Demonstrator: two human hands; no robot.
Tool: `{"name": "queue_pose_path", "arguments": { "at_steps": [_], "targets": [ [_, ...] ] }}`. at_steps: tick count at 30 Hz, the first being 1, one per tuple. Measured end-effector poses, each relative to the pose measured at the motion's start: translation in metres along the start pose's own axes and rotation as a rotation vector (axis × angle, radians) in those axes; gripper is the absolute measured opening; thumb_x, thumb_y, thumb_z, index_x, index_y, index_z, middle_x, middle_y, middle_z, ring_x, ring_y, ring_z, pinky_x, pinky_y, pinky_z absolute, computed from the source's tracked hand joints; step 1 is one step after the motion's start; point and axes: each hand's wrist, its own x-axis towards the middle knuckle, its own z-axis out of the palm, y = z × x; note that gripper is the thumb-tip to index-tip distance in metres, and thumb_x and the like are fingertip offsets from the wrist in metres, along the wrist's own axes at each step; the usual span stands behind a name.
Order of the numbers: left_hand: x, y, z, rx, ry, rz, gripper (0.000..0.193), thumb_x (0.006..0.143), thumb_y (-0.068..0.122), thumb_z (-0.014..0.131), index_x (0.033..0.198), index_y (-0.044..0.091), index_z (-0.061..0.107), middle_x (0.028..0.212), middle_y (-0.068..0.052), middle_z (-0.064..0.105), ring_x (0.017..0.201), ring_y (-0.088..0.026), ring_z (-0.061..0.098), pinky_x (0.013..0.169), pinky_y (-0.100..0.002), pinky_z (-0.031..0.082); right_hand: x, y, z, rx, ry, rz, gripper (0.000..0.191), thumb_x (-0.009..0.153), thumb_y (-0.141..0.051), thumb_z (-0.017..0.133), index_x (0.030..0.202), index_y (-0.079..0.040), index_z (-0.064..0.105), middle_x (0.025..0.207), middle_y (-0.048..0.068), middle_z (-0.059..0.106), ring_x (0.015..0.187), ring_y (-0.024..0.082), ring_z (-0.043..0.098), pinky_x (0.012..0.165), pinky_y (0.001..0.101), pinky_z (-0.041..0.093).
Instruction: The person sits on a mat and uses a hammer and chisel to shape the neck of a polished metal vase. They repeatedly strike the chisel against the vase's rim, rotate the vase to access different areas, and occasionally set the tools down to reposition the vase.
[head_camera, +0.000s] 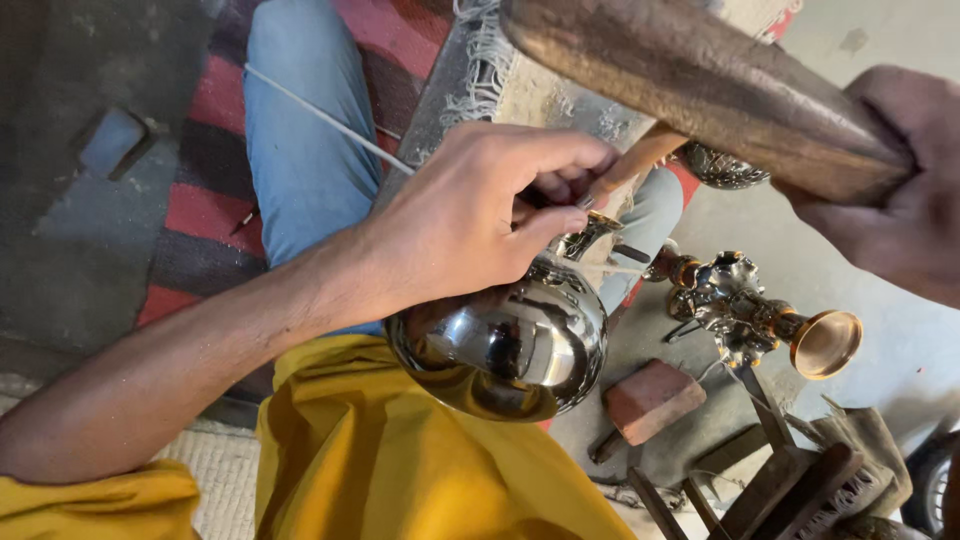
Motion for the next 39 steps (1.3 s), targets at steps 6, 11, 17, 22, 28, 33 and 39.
{"name": "queue_pose_path", "arguments": {
  "at_steps": [6,11,17,22,28,33,39],
  "targets": [
    [0.010,0.000,-0.005,0.060,-0.066,0.117,0.037,0.091,-0.001,0.074,0.127,-0.001,0.065,0.111,-0.018,0.075,0.100,-0.031,0.076,0.086,-0.041,0.060,-0.022,-0.019,0.017,0.123,0.052,0.367,0.022,0.105,-0.019,0.072,0.099,0.002,0.068,0.071,0.015,0.068,0.058,0.022,0.066,0.053,0.0354,0.056],
    [0.029,0.001,-0.009,0.114,-0.224,0.187,0.038,0.086,-0.003,0.075,0.124,0.000,0.070,0.103,-0.021,0.075,0.096,-0.038,0.073,0.081,-0.049,0.055,-0.060,-0.046,0.048,0.451,0.429,0.086,0.020,0.095,-0.008,0.081,0.098,0.003,0.065,0.075,0.012,0.065,0.057,0.015,0.062,0.052,0.0268,0.050],
    [0.053,0.002,-0.011,0.118,-0.562,0.173,0.036,0.083,-0.007,0.070,0.115,0.008,0.076,0.091,-0.016,0.077,0.082,-0.027,0.077,0.071,-0.042,0.056,-0.083,-0.060,0.100,0.490,0.693,0.028,0.013,0.088,-0.004,0.074,0.096,-0.006,0.063,0.076,0.003,0.069,0.060,0.008,0.066,0.056,0.0242,0.051],
    [0.068,-0.005,-0.004,0.116,-0.749,0.199,0.036,0.084,-0.002,0.071,0.116,0.014,0.076,0.092,-0.007,0.078,0.082,-0.021,0.076,0.067,-0.040,0.056,-0.105,-0.084,0.136,0.346,0.777,0.061,0.017,0.094,0.005,0.072,0.108,-0.005,0.070,0.081,0.008,0.072,0.057,0.013,0.062,0.054,0.0284,0.049],
    [0.076,-0.004,0.006,0.143,-0.857,0.240,0.038,0.084,-0.002,0.071,0.118,0.013,0.074,0.094,-0.007,0.077,0.083,-0.021,0.076,0.069,-0.040,0.057,-0.114,-0.099,0.167,0.227,0.933,0.164,0.018,0.090,0.008,0.072,0.103,0.001,0.062,0.083,0.010,0.068,0.061,0.015,0.061,0.057,0.0293,0.050],
    [0.070,-0.005,-0.008,0.052,-0.779,0.247,0.039,0.084,-0.002,0.071,0.121,0.013,0.072,0.095,-0.008,0.077,0.084,-0.021,0.076,0.071,-0.040,0.057,-0.119,-0.099,0.152,0.116,0.722,0.212,0.017,0.087,0.010,0.073,0.104,0.009,0.068,0.079,0.012,0.066,0.057,0.014,0.060,0.057,0.0287,0.050],
    [0.054,-0.014,-0.016,-0.052,-0.522,0.287,0.045,0.083,0.000,0.076,0.127,0.005,0.067,0.106,-0.015,0.075,0.092,-0.024,0.077,0.077,-0.036,0.063,-0.119,-0.100,0.140,1.036,0.854,0.459,0.025,0.081,0.008,0.067,0.102,-0.003,0.060,0.083,0.005,0.069,0.068,0.015,0.073,0.063,0.0289,0.066]
  ]
}}
